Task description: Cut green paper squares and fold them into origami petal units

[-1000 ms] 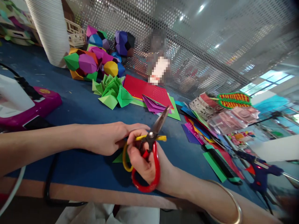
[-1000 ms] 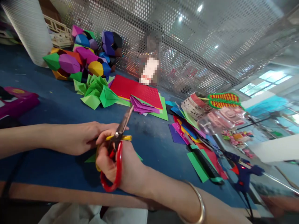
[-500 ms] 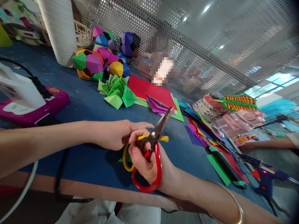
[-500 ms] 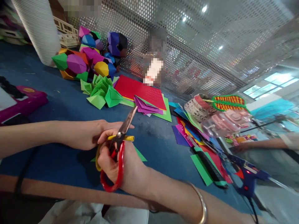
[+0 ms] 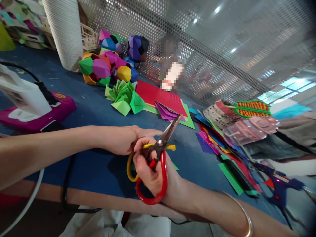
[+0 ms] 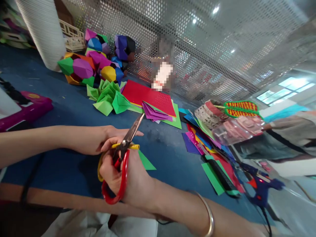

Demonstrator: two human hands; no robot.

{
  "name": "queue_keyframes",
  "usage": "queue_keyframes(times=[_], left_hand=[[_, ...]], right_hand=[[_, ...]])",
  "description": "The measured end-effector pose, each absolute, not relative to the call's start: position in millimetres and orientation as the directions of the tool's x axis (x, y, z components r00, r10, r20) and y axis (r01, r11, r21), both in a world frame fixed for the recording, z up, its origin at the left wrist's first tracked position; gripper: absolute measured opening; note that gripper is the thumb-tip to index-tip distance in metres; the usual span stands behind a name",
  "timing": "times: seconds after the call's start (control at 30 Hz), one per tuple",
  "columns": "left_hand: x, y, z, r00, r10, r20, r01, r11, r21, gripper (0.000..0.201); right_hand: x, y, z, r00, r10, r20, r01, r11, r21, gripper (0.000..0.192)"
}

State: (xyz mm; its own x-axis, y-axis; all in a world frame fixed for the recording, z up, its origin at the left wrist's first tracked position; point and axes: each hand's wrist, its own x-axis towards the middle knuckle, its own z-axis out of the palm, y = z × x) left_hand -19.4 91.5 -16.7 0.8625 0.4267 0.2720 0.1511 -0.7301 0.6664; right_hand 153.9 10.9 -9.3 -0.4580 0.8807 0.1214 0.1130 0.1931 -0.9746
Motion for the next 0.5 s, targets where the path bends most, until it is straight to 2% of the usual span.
queue_keyframes(times=[0.1,0.23,0.37,0.5], left_hand=[[-19.7,89.4,-11.5,0.888,0.409,0.209,0.148,-0.687,0.711,0.076],[-17.8,83.9,-1.2,0.884,0.453,0.116,0.215,-0.614,0.760,0.080],[-15.2,80.4,3.0,0.862,0.501,0.081,0.286,-0.610,0.739,0.073],[-15.3,79.7,1.1,0.858,0.507,0.079,0.295,-0.613,0.733,0.071]], right_hand=[[155.8,11.2,-12.9,-0.458,0.882,0.114,0.112,0.185,-0.976,0.015],[164.8,13.0,-14.0,-0.449,0.884,0.132,0.140,0.215,-0.967,0.006],[192.2,14.4,-7.4,-0.393,0.905,0.162,0.249,0.274,-0.929,0.014],[230.8,12.9,1.2,-0.297,0.950,0.097,0.333,0.199,-0.922,0.016]])
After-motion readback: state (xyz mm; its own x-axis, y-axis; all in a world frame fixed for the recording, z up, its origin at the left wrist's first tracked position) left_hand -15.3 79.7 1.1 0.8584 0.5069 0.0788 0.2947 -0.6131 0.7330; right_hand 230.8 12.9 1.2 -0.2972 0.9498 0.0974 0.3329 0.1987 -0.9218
